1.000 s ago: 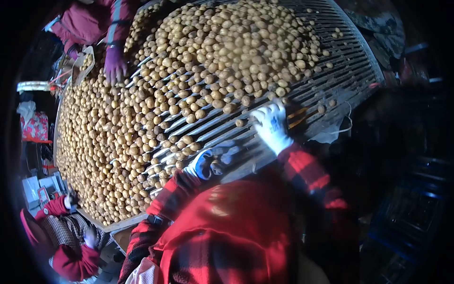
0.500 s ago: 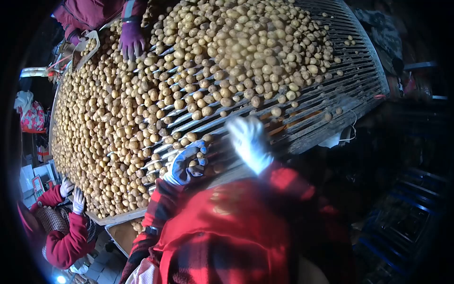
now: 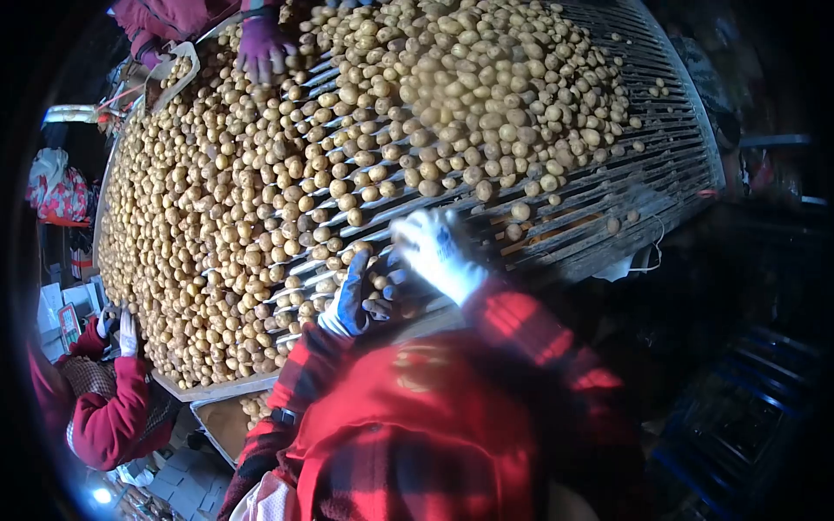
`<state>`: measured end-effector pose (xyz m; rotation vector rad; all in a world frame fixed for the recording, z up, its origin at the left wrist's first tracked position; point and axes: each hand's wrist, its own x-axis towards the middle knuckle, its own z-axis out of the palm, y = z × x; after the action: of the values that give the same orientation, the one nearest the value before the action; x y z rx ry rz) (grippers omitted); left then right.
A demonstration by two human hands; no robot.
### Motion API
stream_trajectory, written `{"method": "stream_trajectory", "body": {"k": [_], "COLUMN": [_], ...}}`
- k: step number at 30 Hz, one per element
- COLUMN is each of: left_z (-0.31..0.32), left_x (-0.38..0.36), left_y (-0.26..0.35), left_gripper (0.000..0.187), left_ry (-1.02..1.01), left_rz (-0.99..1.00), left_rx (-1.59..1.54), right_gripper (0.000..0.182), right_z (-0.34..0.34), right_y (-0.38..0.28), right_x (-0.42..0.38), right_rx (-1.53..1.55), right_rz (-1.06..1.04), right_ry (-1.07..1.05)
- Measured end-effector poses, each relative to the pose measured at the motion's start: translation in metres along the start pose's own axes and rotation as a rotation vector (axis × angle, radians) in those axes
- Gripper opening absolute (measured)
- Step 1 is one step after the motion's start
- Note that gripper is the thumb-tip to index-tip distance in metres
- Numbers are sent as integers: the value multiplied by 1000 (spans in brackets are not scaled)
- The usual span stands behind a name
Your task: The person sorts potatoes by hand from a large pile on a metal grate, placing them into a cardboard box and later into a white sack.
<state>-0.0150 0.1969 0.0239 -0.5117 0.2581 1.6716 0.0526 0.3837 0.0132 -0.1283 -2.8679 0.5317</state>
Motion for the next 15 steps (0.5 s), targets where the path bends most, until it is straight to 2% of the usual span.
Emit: {"method": "stream_trajectory", "body": {"k": [1,2,3,4,5,6,8,10,11,14,15], "left_z": [-3,-5,10,-2,-26,-38,-33,-28,-31,-34,-60], "left_x": [2,5,3,9,17,21,18,19,23,19,25], "left_y": [1,2,-1,2,7,10,7,2,0,5,10], "left_gripper": [41,42,37,37,35,32,30,32,32,32,32], "left_ry": [23,44,21,16,-116,-247,-204,20,28,57,-56], "left_rz": [25,47,-22,-21,-65,-109,-116,-26,53,2,-19], "left_rx": [95,192,2,-2,9,24,-25,-118,-102,-170,-111], "right_gripper": [34,37,37,37,38,28,23,21,20,20,26], "right_z": [-19,-32,-30,-32,-34,-25,-5,-15,-13,-17,-15], "right_y": [-6,-11,3,16,29,53,68,57,62,68,63], "right_x": [-2,-6,-10,-3,5,13,22,44,47,39,35], "right_rx": [247,209,116,23,-242,-403,-775,-758,-787,-630,-643], "right_rz": [-38,-31,34,95,87,60,-57,34,-34,34,47], "right_ry": [-132,-144,-91,-35,77,3,-75,-297,-297,-261,-270]}}
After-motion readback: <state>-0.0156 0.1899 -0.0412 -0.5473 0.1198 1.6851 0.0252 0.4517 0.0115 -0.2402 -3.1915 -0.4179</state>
